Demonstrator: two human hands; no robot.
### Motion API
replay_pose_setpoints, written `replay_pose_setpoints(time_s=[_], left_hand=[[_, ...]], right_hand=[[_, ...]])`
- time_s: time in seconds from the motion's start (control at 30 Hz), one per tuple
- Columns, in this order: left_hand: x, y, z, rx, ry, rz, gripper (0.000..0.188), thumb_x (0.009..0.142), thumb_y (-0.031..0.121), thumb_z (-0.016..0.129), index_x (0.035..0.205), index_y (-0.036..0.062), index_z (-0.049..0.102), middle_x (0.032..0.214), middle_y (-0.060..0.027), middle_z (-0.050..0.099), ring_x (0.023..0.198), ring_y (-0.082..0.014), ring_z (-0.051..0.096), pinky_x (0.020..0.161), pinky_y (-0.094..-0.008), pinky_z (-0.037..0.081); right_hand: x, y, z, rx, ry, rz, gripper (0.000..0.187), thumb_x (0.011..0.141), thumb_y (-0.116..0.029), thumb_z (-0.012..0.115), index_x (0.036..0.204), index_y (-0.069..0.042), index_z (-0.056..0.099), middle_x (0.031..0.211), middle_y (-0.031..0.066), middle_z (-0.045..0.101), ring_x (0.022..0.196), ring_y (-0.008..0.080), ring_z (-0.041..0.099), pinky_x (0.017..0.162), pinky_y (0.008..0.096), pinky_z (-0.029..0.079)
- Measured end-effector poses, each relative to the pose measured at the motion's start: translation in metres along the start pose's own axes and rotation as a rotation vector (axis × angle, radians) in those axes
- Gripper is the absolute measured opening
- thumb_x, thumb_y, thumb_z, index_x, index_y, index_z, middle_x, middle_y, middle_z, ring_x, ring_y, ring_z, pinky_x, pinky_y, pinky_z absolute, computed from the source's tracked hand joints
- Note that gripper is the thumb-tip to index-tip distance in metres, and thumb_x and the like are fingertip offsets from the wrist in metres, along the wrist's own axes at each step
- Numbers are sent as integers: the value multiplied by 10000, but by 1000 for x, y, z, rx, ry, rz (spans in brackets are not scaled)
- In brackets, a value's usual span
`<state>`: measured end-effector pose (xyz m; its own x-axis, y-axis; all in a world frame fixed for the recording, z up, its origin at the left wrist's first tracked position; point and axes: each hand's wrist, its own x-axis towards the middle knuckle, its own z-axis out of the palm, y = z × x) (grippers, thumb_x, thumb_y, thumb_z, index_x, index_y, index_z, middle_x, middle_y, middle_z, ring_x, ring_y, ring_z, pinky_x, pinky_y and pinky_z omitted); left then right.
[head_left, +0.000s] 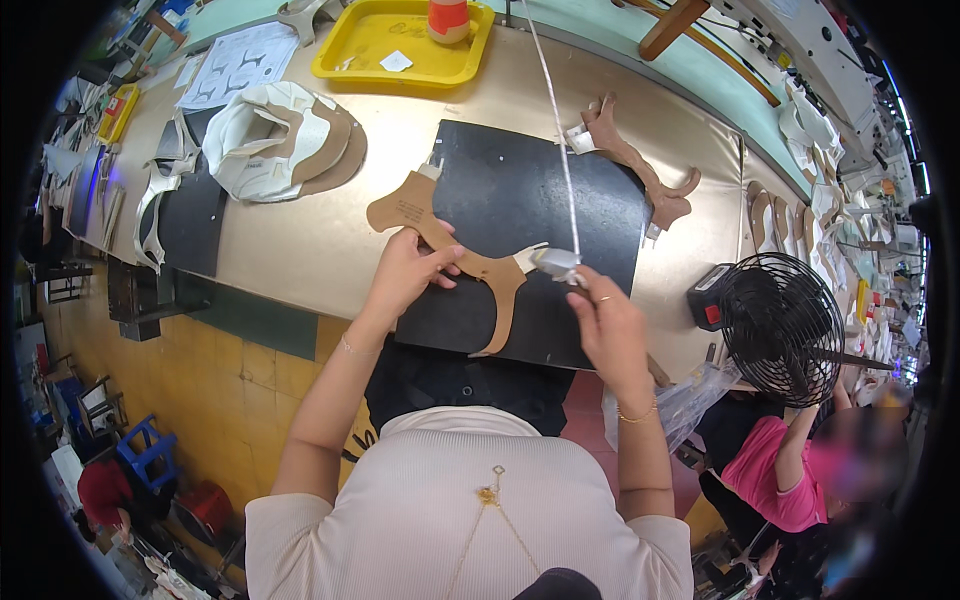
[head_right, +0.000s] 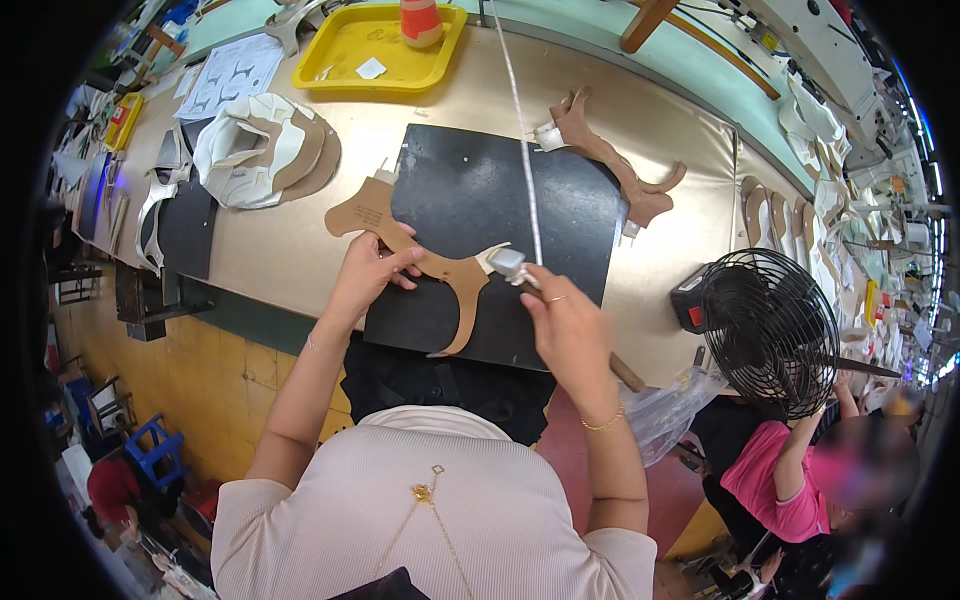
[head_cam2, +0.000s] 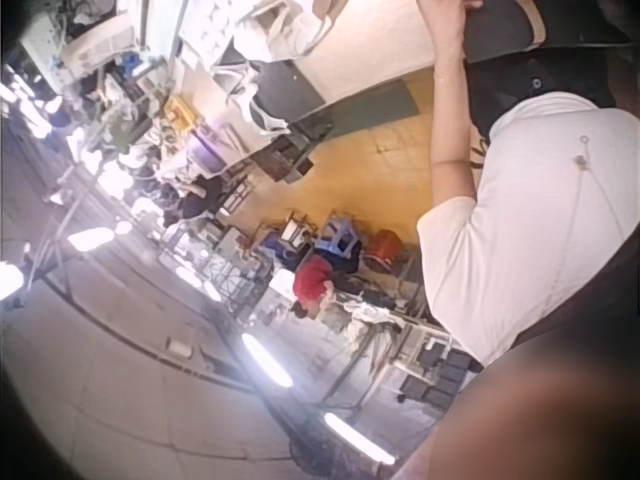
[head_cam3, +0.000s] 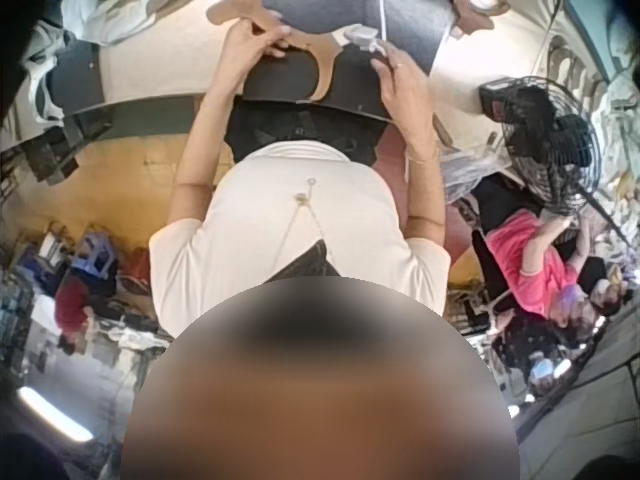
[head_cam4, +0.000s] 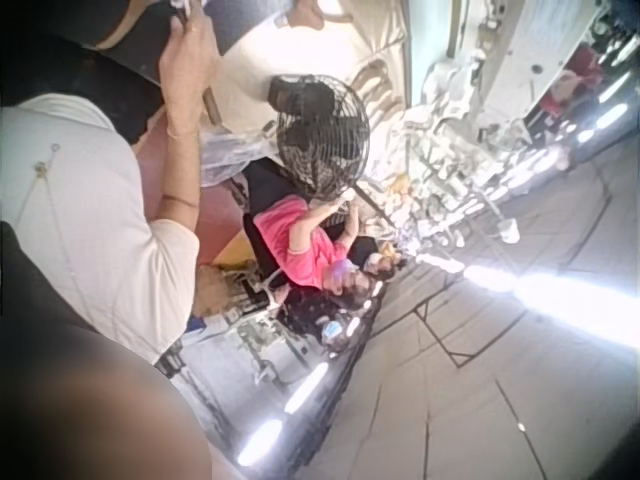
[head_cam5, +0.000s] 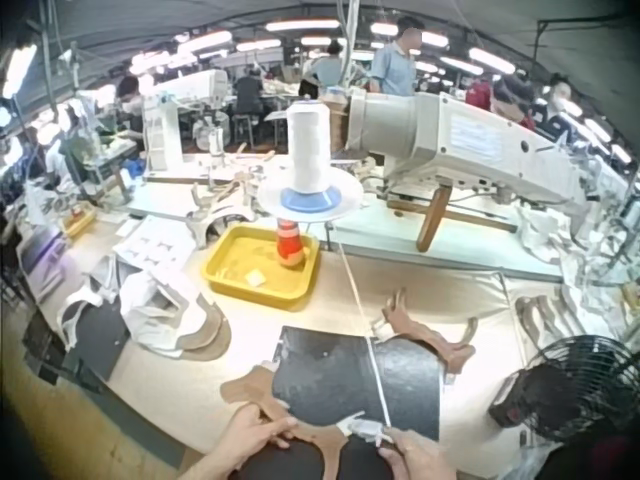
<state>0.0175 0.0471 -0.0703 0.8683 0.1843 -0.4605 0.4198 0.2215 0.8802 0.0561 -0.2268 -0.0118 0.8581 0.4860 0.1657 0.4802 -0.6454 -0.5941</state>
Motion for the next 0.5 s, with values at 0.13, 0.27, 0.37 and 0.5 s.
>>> replay_pose_setpoints(time_s=[0.13,0.27,0.37,0.5], left_hand=[[5,0,-1,76,-21,40,345,896,72,738,1163,-59,565,910,-112,657,736,-138,675,592,-253,591],[9,-3,-1,139,-24,70,303,893,73,734,1126,-65,598,867,-98,675,711,-125,675,593,-253,587],[10,-4,0,143,-17,79,281,892,82,733,1105,-64,619,847,-91,686,695,-122,676,599,-255,586],[9,-4,1,136,-27,63,269,895,68,734,1097,-58,609,862,-92,677,699,-114,667,590,-244,571]], right_hand=[[3,-20,12,-134,-41,-87,438,897,-121,708,1328,-120,629,843,77,638,698,255,653,585,384,502],[7,-38,9,32,85,-192,499,876,-123,728,1363,-119,620,793,70,604,644,229,624,556,369,493],[14,-44,17,-17,52,-243,509,887,-153,725,1382,-129,606,730,60,561,635,214,633,552,356,507],[18,-40,25,-319,-260,-153,496,922,-207,696,1404,-162,589,755,53,575,615,212,651,528,356,512]])
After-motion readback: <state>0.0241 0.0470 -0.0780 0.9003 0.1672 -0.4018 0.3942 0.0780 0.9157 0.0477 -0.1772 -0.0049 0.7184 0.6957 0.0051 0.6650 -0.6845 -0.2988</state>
